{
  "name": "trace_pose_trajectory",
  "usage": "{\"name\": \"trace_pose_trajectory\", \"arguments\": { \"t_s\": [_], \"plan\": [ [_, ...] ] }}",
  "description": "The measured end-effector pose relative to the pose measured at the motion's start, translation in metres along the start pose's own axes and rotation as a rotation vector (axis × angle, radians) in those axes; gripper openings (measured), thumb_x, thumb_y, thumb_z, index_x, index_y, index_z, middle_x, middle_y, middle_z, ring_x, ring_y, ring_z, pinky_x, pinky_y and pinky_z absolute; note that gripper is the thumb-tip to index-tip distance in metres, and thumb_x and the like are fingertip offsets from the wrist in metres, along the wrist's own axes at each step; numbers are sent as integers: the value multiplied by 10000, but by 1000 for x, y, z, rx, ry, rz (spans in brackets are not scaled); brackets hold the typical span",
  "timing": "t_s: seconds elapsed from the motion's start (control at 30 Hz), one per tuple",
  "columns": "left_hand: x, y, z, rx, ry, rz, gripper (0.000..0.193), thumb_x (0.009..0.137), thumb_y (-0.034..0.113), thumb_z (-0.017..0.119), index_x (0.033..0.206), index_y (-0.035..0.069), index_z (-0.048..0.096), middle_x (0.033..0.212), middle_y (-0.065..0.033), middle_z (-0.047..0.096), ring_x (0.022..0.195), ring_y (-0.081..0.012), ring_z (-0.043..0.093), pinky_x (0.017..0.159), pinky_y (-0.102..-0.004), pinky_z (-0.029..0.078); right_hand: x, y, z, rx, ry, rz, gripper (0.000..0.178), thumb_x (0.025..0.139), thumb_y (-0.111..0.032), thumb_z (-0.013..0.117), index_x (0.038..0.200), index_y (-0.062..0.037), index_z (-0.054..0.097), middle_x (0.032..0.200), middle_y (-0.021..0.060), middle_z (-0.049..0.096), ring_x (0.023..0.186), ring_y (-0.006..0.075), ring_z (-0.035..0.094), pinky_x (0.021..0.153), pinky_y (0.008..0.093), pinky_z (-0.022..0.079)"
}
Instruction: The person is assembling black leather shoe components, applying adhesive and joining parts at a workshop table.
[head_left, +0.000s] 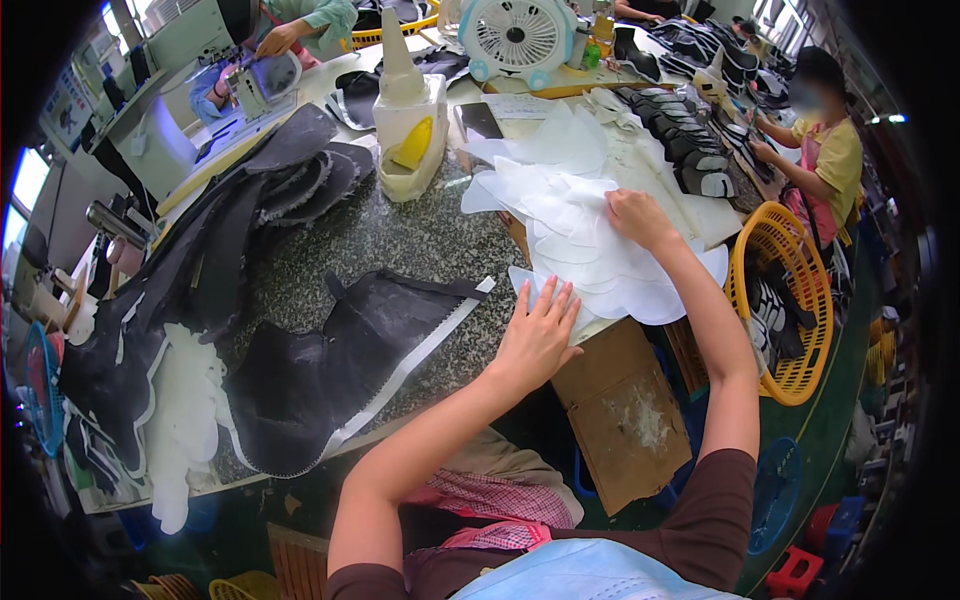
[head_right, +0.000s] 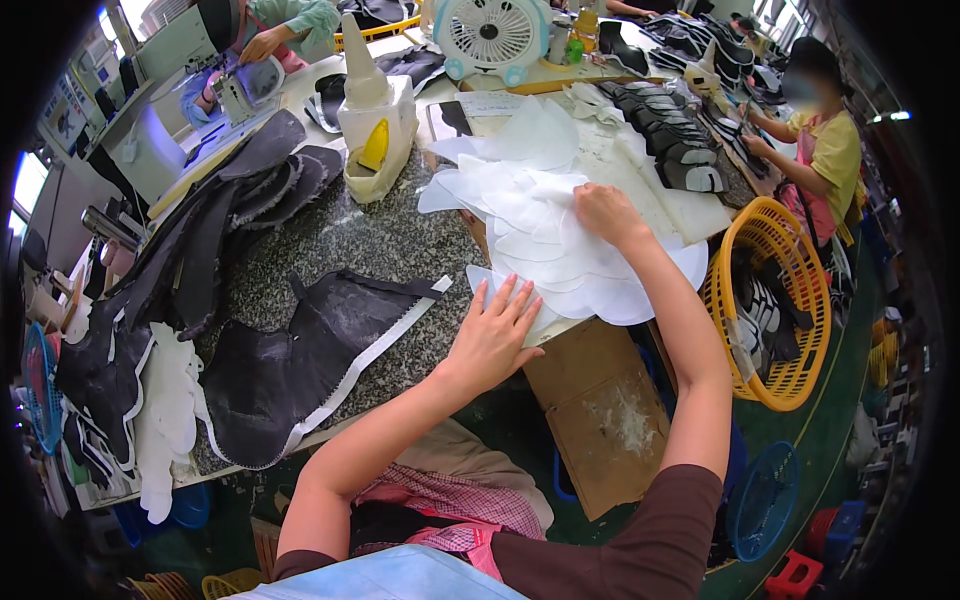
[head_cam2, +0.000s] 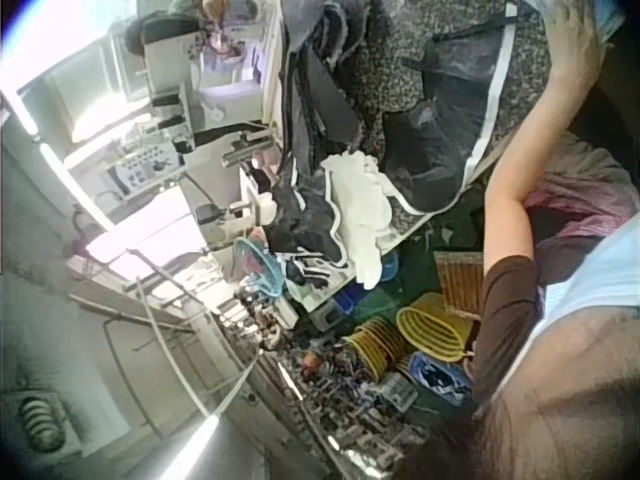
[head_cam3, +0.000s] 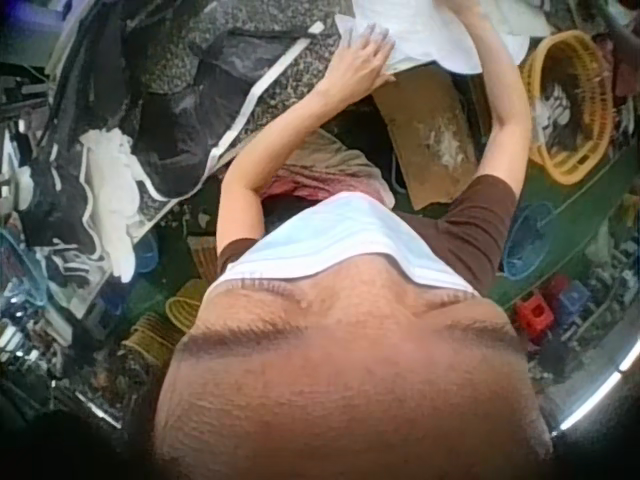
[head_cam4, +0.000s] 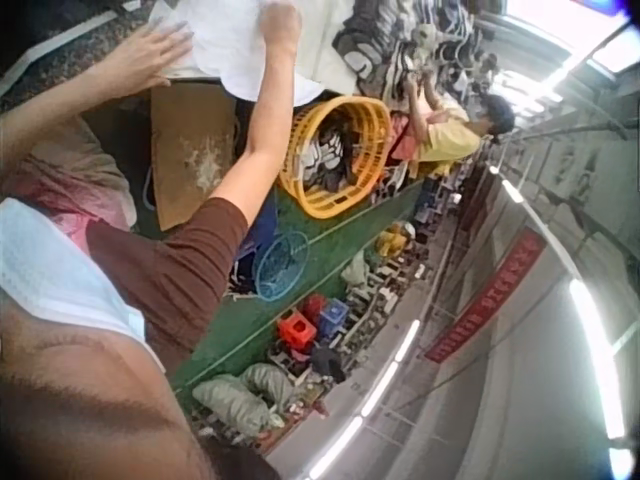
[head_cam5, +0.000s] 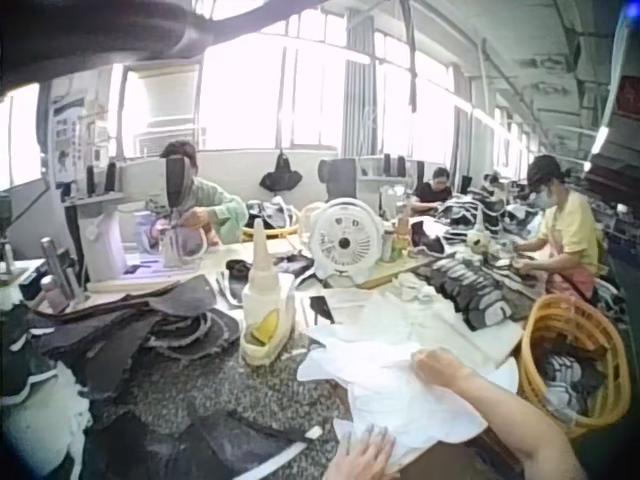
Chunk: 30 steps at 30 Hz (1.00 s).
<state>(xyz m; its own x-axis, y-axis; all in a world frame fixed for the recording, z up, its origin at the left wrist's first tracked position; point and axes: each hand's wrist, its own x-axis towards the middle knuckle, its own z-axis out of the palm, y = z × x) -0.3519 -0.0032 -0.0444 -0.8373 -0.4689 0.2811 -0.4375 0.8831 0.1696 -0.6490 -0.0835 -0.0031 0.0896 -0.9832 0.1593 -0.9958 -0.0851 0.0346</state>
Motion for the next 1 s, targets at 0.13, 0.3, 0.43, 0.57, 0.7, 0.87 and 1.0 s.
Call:
{"name": "trace_pose_trajectory", "arguments": {
  "t_s": [0.13, 0.3, 0.43, 0.57, 0.7, 0.87, 1.0],
  "plan": [
    [-5, -4, 0, -18, 28, -11, 708, 906, 505, 631, 1421, 36, 504, 1516, -183, 436, 1458, -352, 330, 1162, -579, 265, 25, 16, -2, -56, 438, 239, 168, 840, -220, 617, 778, -68, 652, 782, 180, 688, 723, 398, 686, 673, 503, 558],
    [2, 2, 5, -30, 89, 40, 701, 933, 524, 583, 1412, 17, 511, 1523, -185, 428, 1479, -352, 292, 1188, -574, 210, 47, 80, -65, 419, 754, 433, 283, 964, -282, 590, 1014, -23, 691, 864, 142, 712, 755, 256, 687, 717, 389, 530],
    [-14, -1, 2, -366, 289, -15, 576, 933, 421, 631, 1324, 2, 575, 1457, -194, 502, 1431, -344, 385, 1183, -541, 274, 36, -58, -91, 861, 614, 99, 271, 1055, -209, 533, 1109, 7, 688, 854, 6, 644, 754, 64, 580, 676, 236, 472],
    [-89, 8, -46, -502, 498, -53, 346, 860, 222, 715, 1124, 4, 666, 1206, -144, 648, 1209, -265, 583, 1032, -436, 444, -17, -176, -79, 1037, 163, 4, 198, 1027, -152, 583, 1071, 9, 691, 782, -9, 589, 729, 62, 520, 662, 225, 426],
    [-200, -10, -111, -201, 622, -207, 195, 728, 105, 771, 908, 50, 720, 930, -66, 686, 930, -246, 659, 787, -381, 529, -32, -288, -80, 1115, 20, -382, 128, 975, -46, 605, 982, 72, 656, 802, -7, 526, 692, 73, 460, 632, 234, 376],
    [-324, -35, -136, 151, 669, -574, 185, 736, 43, 798, 888, 71, 696, 866, -31, 685, 818, -235, 647, 717, -352, 501, -24, -390, -92, 1337, -422, -268, 114, 874, -25, 726, 920, 60, 666, 791, 48, 696, 715, 61, 641, 631, 207, 492],
    [-378, -43, -137, 289, 695, -727, 187, 742, 18, 787, 896, 60, 689, 944, -52, 683, 867, -245, 637, 759, -363, 507, -14, -465, -58, 1342, -564, -375, 145, 878, -74, 738, 860, 43, 654, 737, 33, 684, 662, 53, 623, 598, 211, 479]
  ]
}}
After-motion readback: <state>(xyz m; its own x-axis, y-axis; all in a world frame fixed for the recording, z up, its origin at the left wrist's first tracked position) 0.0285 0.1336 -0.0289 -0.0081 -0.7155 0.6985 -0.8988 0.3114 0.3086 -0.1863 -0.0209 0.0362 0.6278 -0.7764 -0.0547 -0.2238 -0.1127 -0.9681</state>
